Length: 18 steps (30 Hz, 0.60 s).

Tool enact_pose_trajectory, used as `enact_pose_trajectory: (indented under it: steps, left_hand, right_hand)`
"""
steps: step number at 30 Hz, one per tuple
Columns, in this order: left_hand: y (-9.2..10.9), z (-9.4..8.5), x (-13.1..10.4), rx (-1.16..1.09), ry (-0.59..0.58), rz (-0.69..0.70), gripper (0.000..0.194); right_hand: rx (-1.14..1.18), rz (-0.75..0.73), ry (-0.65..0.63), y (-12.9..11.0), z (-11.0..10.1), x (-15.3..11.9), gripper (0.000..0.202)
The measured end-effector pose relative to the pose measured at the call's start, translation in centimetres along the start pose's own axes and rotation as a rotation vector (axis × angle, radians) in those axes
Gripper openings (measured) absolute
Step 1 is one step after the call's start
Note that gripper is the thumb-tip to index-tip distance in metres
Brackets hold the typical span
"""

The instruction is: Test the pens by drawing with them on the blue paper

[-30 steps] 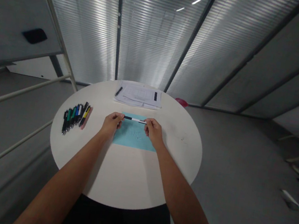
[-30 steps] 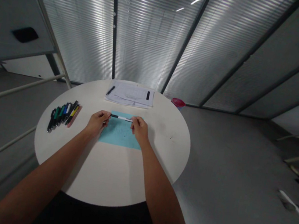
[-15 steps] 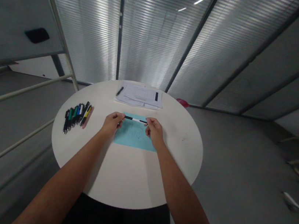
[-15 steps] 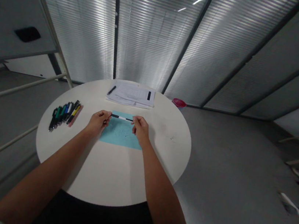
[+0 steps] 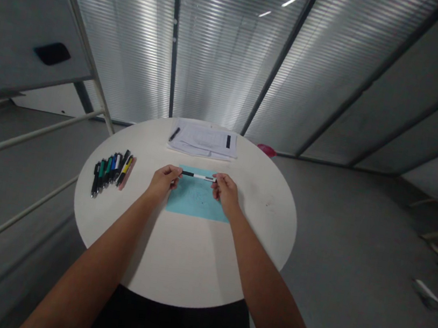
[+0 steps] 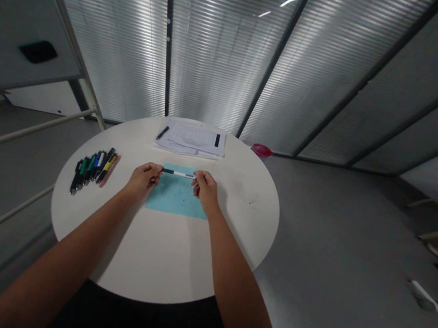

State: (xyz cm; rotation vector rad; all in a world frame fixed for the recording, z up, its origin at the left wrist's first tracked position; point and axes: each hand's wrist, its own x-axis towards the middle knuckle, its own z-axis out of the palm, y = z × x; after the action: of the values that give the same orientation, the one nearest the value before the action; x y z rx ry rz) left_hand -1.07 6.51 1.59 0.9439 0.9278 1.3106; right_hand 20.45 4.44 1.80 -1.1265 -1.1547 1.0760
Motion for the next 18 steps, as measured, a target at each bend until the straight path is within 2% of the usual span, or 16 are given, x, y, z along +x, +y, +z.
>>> enact_pose_trajectory:
  steps: [3, 8, 16, 18]
  left_hand:
    - [-0.12, -0.15, 0.07, -0.002, -0.027, -0.003, 0.035]
    - [-0.31, -0.33, 0.31, 0.003, -0.02, 0.003, 0.035]
    - [-0.21, -0.26, 0.2, 0.016, -0.034, 0.007, 0.034]
    - [-0.09, -0.17, 0.11, 0.013, -0.025, 0.001, 0.034]
  right_hand:
    - [-0.039, 0.009, 0.023, -0.21, 0.0, 0.04, 0.041]
    - [0.002, -0.061, 0.007, -0.58, -0.15, -0.23, 0.041]
    - [-0.017, -0.017, -0.012, -0.47, -0.13, -0.22, 0.034]
    - [0.028, -0.03, -0.031, -0.56, -0.18, -0.25, 0.04]
